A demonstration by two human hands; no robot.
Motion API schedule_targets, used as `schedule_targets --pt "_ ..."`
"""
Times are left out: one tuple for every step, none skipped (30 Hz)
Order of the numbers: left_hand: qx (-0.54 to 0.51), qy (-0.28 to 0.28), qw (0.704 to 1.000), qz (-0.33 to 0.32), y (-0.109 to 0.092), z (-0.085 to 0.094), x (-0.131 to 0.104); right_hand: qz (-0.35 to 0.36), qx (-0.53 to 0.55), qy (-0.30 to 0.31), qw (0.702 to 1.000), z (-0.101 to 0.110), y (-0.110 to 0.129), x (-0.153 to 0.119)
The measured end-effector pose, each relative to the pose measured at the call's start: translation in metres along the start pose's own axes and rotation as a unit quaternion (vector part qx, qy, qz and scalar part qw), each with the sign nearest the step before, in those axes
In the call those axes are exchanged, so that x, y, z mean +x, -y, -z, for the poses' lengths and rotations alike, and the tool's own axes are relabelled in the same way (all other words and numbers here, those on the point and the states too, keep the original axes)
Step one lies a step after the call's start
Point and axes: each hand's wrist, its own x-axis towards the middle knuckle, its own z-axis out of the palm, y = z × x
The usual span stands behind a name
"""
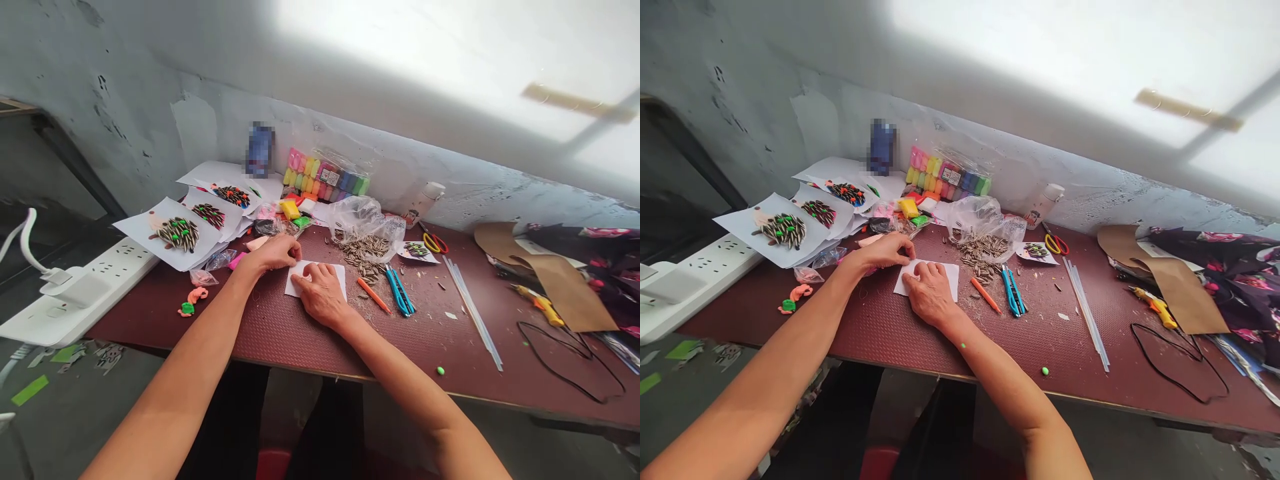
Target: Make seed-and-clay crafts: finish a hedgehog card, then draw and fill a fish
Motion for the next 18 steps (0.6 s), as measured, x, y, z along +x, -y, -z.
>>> schedule_targets --pt "0.003 0.002 1.0 0.004 0.0 0.0 0.0 0.001 0.003 -0.001 1.0 -0.001 0.0 0.0" --pt "0.005 0.003 1.0 0.007 0.0 -0.001 0.0 0.002 0.005 -0.003 1.0 -0.001 -0.001 0.0" --pt "0.008 0.002 1.0 0.009 0.001 -0.001 0.0 0.002 0.007 -0.005 1.0 -0.002 -0.002 0.0" --pt "0.012 -0.003 1.0 0.012 0.001 -0.002 -0.001 0.002 0.008 -0.007 1.0 -0.003 -0.002 0.0" --pt "0.018 -0.01 1.0 0.014 0.0 -0.003 -0.002 0.001 0.01 -0.01 1.0 -0.004 -0.003 0.0" --pt "0.025 -0.02 0.999 0.015 0.0 -0.004 -0.003 0.001 0.011 -0.013 1.0 -0.004 -0.003 0.0" --pt "0.034 -0.031 0.999 0.016 -0.001 -0.006 -0.005 0.0 0.015 -0.015 1.0 -0.004 -0.004 0.0" --pt "0.042 -0.043 0.998 0.015 -0.001 -0.008 -0.006 -0.002 0.02 -0.018 1.0 -0.005 -0.005 0.0" --pt "0.049 -0.053 0.997 0.014 -0.002 -0.01 -0.008 -0.007 0.028 -0.022 0.999 -0.005 -0.006 0.0" --pt "0.054 -0.063 0.996 0.012 -0.003 -0.012 -0.01 -0.016 0.038 -0.027 0.999 -0.005 -0.007 0.0" --pt "0.054 -0.079 0.995 0.011 -0.004 -0.014 -0.012 -0.032 0.046 -0.033 0.998 -0.005 -0.009 0.0" --pt "0.053 -0.105 0.993 0.012 -0.005 -0.017 -0.015 -0.051 0.053 -0.038 0.997 -0.005 -0.011 0.0" --pt "0.055 -0.137 0.989 0.018 -0.005 -0.02 -0.018 -0.071 0.058 -0.04 0.995 -0.005 -0.012 0.0" --pt "0.057 -0.165 0.984 0.02 -0.006 -0.022 -0.023 -0.09 0.06 -0.04 0.993 -0.005 -0.014 0.0" --pt "0.056 -0.186 0.981 0.017 -0.007 -0.025 -0.027 -0.103 0.063 -0.036 0.992 -0.005 -0.016 0.001" --pt "0.055 -0.201 0.978 0.015 -0.008 -0.027 -0.033 -0.112 0.065 -0.031 0.991 -0.005 -0.017 0.001" --pt "0.052 -0.21 0.976 0.015 -0.01 -0.029 -0.039 -0.116 0.068 -0.026 0.991 -0.005 -0.018 0.001" --pt "0.048 -0.216 0.975 0.015 -0.012 -0.031 -0.045 -0.117 0.072 -0.021 0.99 -0.006 -0.019 0.002"
